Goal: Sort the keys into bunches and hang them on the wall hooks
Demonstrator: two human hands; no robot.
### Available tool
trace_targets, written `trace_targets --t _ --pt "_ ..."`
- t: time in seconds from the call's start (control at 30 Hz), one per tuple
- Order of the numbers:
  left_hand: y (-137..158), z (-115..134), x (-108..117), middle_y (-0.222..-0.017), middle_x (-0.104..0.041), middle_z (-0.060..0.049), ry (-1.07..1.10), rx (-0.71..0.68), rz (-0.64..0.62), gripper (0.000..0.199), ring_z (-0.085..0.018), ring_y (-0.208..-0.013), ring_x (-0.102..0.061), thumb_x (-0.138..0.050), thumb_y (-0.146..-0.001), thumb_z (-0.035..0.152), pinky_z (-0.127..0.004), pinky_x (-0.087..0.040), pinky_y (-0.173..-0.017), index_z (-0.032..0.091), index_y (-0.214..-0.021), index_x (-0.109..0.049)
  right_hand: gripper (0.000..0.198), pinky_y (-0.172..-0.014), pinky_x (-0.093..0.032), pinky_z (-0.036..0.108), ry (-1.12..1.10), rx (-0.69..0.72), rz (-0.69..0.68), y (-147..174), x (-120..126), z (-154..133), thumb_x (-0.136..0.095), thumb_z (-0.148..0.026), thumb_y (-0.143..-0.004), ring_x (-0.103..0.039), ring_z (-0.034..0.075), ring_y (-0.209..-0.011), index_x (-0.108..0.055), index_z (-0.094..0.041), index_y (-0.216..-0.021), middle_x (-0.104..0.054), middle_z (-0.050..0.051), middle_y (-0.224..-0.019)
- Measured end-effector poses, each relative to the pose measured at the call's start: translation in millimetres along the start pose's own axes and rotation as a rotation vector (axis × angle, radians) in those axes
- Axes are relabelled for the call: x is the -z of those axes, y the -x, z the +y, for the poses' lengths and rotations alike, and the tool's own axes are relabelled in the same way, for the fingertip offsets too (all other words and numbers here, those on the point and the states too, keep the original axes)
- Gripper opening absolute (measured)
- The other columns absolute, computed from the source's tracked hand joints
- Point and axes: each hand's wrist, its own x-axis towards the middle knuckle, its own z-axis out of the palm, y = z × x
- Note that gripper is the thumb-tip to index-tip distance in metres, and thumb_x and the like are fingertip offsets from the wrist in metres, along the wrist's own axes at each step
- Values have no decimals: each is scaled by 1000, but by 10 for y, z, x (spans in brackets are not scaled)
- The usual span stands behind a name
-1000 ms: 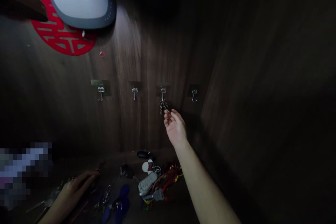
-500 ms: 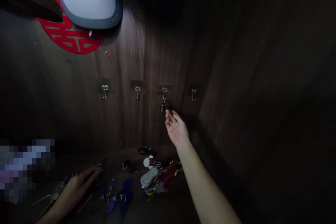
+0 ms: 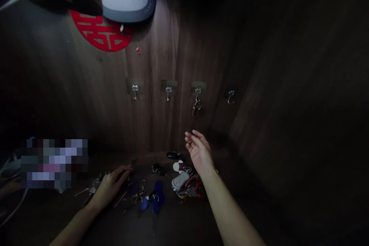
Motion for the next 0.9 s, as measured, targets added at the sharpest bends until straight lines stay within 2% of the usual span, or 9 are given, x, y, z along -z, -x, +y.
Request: trace_targets --t 0.1,0.2,0.4,0.53,0.67,0.8,0.9 --pt "9 -50 9 -68 -67 2 19 20 39 31 -17 -68 -66 -38 -86 39 -25 -48 -68 23 -96 -63 32 -52 -47 17 71 -75 -12 216 -46 246 -77 -21 -56 -62 10 -62 -60 -19 -83 -72 1 -75" --pt "20 -63 47 -67 -66 3 40 30 65 30 -16 -64 -65 -38 -87 39 -24 -48 -64 24 -97 -62 31 -50 -45 18 186 -152 -67 431 -115 510 -77 -28 -58 -60 10 -58 -60 -18 -82 -70 1 -72" --pt "3 -147 159 -69 -68 2 49 85 140 29 -17 -66 -66 -40 -85 37 -25 -48 -63 24 -96 -62 22 -55 -45 23 517 -198 -320 734 -257 955 -65 -36 -73 -60 12 -61 -59 -18 -85 -67 2 -76" --pt "-15 -246 237 -75 -70 -1 73 131 203 30 -18 -69 -67 -39 -85 37 -27 -49 -65 21 -97 -62 11 -68 -47 27 809 -61 -504 826 -367 1119 -53 -26 -81 -63 16 -76 -60 -20 -88 -67 2 -83" --pt "-16 -283 294 -77 -71 -1 44 144 229 28 -19 -71 -67 -40 -85 34 -27 -49 -66 22 -97 -62 20 -80 -44 31 1133 137 -638 886 -477 1235 -49 -14 -81 -60 17 -88 -62 -23 -92 -66 2 -93" --pt "-9 -288 299 -82 -72 -2 -5 139 212 25 -19 -78 -67 -41 -84 29 -27 -48 -69 23 -95 -63 19 -89 -38 36 1395 271 -691 928 -522 1326 -53 -13 -80 -56 20 -97 -63 -25 -91 -64 2 -95" --pt "-2 -287 265 -85 -72 -1 -3 107 178 24 -19 -81 -67 -42 -85 28 -26 -47 -71 24 -94 -63 13 -87 -38 37 1461 308 -655 941 -509 1339 -50 -17 -84 -58 20 -91 -62 -24 -82 -65 2 -88"
